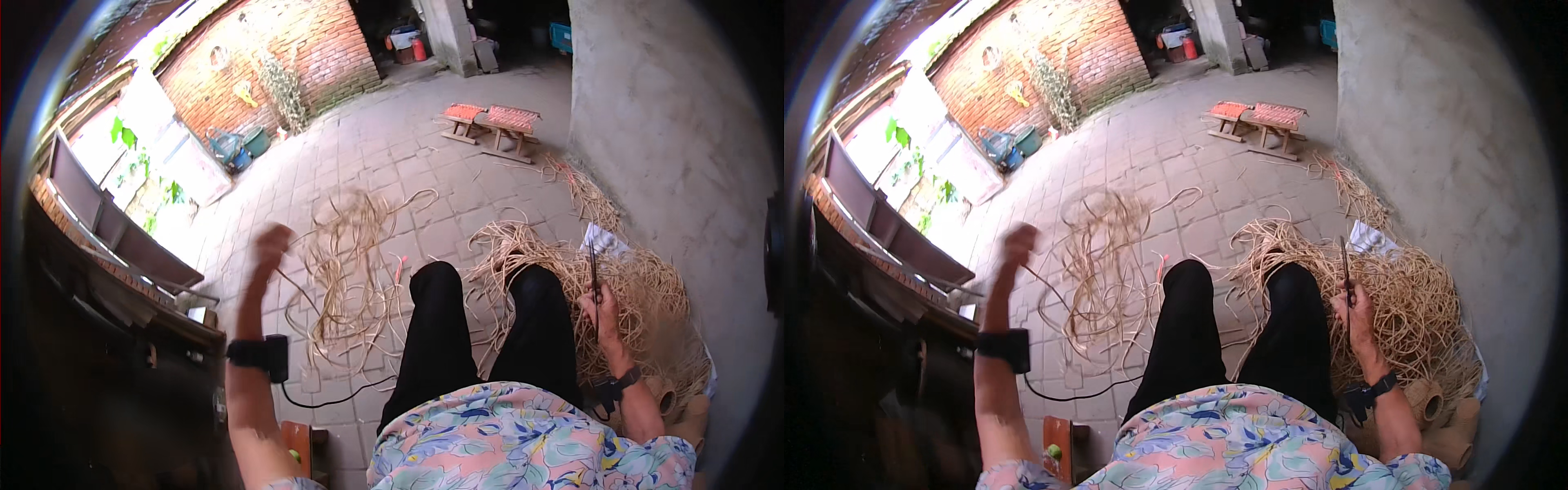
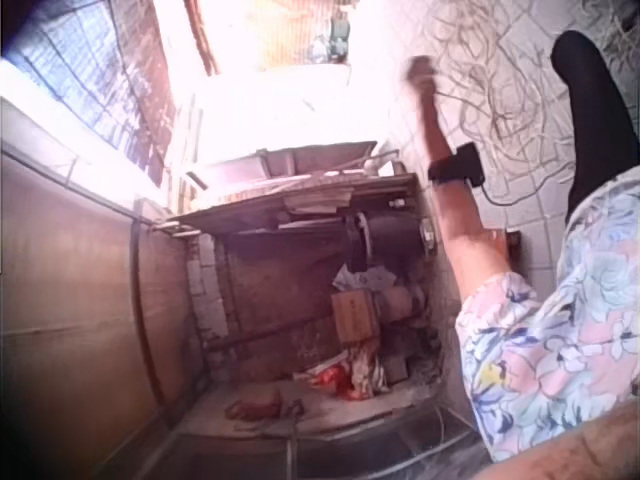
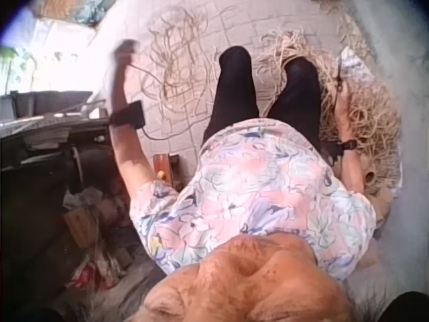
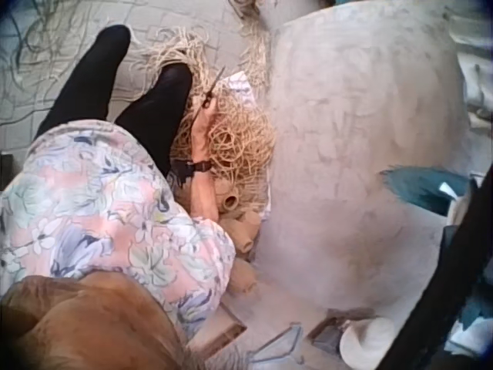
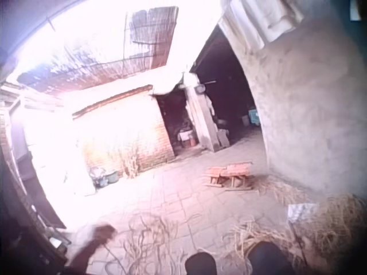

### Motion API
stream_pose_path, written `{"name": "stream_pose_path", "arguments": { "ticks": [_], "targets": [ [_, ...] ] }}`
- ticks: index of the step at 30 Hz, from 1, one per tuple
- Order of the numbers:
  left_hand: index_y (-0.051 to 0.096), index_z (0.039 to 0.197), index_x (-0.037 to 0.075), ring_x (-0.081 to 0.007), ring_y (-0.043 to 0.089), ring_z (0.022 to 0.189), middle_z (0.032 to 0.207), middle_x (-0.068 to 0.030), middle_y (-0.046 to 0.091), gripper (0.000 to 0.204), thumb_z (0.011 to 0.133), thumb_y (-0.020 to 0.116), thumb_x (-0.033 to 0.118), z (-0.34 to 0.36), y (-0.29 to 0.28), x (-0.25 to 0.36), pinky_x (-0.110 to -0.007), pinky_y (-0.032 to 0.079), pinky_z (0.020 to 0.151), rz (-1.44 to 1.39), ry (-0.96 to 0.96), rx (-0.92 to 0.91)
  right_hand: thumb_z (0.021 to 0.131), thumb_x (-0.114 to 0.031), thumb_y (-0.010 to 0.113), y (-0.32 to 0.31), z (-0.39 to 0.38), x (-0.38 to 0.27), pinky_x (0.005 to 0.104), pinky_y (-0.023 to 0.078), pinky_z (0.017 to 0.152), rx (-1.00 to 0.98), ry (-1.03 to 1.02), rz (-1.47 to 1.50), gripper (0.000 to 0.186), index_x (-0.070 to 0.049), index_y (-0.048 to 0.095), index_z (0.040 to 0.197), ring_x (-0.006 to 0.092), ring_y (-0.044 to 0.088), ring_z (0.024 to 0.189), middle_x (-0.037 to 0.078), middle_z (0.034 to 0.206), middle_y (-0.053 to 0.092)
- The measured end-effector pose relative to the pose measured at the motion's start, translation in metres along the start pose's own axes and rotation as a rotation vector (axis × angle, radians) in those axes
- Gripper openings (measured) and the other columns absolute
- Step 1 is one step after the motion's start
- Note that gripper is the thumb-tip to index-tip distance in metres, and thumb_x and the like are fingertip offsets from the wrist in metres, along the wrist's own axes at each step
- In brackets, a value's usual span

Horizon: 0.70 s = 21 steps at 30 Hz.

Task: Trimming and organizing long dried plant fibers using scissors in a courtyard.

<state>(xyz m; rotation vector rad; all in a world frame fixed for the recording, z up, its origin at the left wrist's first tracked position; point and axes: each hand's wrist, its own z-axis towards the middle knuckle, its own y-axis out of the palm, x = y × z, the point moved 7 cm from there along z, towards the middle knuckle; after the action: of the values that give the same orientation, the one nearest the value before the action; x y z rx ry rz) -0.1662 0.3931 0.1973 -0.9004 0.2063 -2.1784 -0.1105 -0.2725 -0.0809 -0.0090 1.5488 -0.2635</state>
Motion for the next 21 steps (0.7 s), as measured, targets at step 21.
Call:
{"name": "stream_pose_path", "arguments": {
  "ticks": [21],
  "targets": [
    [0.064,0.086,0.001,-0.0061,0.050,0.059,0.063,-0.0013,0.056,0.012,0.081,0.067,0.012,-0.043,0.209,0.194,-0.024,0.040,0.053,-0.269,-0.109,-0.728,0.086,-0.012,0.064,0.190,-0.092,-0.234,0.0202,0.048,0.071,-0.931,-0.329,0.582,0.058,-0.010,0.037,0.137,0.0070,0.055,0.079,0.005,0.109,0.056]
  ]
}}
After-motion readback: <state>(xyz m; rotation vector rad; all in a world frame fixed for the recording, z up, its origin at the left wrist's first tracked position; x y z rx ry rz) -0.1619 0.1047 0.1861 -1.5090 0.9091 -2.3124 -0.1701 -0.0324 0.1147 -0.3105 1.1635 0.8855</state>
